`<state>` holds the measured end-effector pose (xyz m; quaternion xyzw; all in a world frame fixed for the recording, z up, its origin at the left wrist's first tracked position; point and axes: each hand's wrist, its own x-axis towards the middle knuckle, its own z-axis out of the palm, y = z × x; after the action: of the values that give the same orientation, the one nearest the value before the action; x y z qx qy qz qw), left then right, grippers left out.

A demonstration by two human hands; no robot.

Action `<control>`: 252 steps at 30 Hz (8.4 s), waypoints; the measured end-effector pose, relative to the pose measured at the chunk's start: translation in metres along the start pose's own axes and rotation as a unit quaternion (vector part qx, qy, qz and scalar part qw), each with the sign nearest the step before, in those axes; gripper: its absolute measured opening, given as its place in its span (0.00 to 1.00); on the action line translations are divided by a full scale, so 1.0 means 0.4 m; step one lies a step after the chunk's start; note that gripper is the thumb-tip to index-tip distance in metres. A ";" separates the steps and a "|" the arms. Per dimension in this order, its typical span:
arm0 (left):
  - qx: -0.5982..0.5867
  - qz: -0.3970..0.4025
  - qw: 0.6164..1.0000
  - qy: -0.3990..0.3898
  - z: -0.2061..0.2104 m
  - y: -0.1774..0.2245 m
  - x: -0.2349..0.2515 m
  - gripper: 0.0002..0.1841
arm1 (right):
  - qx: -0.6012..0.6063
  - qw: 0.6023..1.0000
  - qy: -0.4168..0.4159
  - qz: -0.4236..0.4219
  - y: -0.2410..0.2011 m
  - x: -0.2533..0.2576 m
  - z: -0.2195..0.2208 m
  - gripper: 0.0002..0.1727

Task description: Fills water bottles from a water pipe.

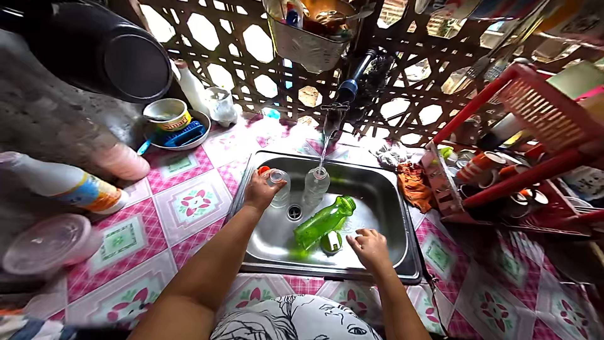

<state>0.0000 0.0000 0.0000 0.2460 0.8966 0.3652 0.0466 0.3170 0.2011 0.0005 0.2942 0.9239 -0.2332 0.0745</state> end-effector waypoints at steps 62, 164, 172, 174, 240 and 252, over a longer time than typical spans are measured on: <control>0.003 0.029 0.999 0.027 0.005 0.005 0.008 0.30 | -0.049 0.984 -0.156 0.065 -0.002 -0.028 0.015 0.33; 0.004 0.028 1.000 0.005 -0.002 -0.007 -0.004 0.32 | 0.218 0.959 -0.178 -0.025 0.000 -0.059 0.048 0.29; 0.010 0.018 1.000 -0.002 -0.015 0.017 -0.008 0.32 | 0.222 0.960 -0.168 -0.026 0.013 -0.074 0.044 0.29; 0.014 0.007 1.000 -0.004 -0.015 0.011 -0.008 0.32 | 0.220 0.961 -0.164 -0.025 0.024 -0.070 0.049 0.29; -0.032 0.083 0.994 0.061 0.020 -0.020 0.005 0.29 | 0.157 0.973 -0.172 0.003 -0.005 -0.023 0.020 0.28; -0.031 0.087 0.995 0.050 0.008 -0.015 0.002 0.26 | 0.159 0.973 -0.167 -0.003 -0.013 -0.021 0.023 0.29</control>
<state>-0.0021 -0.0014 -0.0062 0.3024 0.8616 0.4070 -0.0228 0.3208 0.1887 -0.0032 0.2569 0.8503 -0.4229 0.1791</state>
